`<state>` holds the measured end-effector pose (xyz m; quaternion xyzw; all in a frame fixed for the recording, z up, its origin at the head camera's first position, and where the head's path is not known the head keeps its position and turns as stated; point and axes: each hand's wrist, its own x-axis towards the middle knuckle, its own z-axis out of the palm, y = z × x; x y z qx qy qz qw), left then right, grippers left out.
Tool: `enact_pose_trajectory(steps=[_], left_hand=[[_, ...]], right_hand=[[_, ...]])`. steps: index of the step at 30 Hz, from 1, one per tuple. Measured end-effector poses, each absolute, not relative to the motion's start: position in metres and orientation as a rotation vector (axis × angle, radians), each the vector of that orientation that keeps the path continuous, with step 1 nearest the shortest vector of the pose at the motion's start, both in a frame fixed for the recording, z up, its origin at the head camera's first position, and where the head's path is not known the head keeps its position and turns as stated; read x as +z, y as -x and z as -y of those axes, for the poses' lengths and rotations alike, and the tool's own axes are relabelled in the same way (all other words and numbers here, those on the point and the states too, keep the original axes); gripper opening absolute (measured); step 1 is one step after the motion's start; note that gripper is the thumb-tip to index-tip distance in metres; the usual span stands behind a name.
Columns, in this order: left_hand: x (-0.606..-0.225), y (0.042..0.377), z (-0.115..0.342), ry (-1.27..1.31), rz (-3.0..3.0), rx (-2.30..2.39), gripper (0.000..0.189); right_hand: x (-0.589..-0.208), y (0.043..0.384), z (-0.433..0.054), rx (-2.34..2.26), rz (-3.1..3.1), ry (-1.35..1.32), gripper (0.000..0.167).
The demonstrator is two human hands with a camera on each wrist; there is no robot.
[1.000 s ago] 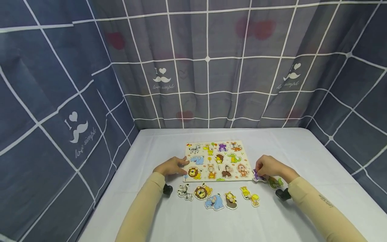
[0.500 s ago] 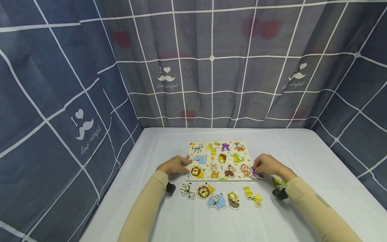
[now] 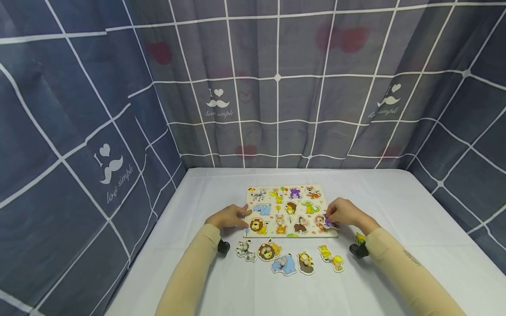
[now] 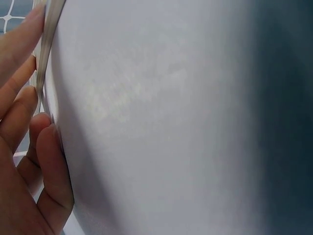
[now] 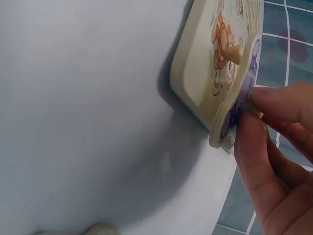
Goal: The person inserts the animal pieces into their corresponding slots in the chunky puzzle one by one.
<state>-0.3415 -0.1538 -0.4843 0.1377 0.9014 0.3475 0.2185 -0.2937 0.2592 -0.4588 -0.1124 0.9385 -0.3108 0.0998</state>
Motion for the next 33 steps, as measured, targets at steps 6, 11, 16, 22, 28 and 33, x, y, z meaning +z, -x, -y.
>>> enact_pose_trajectory(steps=[6,11,16,22,28,33], left_hand=[[-0.479,0.344,0.152,-0.425,-2.514,0.945,0.063],[-0.48,0.343,0.151,-0.428,-2.507,0.963,0.063],[-0.487,0.337,0.156,-0.411,-2.499,0.988,0.062],[-0.494,0.333,0.16,-0.389,-2.512,1.01,0.062],[-0.491,0.339,0.154,-0.433,-2.505,1.02,0.062],[-0.49,0.339,0.154,-0.416,-2.504,1.008,0.062]], right_hand=[[-0.455,0.302,-0.256,-0.944,-2.816,0.322,0.007],[-0.456,0.31,-0.252,-0.943,-2.844,0.322,0.008],[-0.456,0.32,-0.242,-0.928,-2.856,0.316,0.009],[-0.452,0.333,-0.228,-0.891,-2.892,0.343,0.01],[-0.447,0.343,-0.222,-0.883,-2.918,0.325,0.009],[-0.447,0.35,-0.214,-0.878,-2.929,0.346,0.009]])
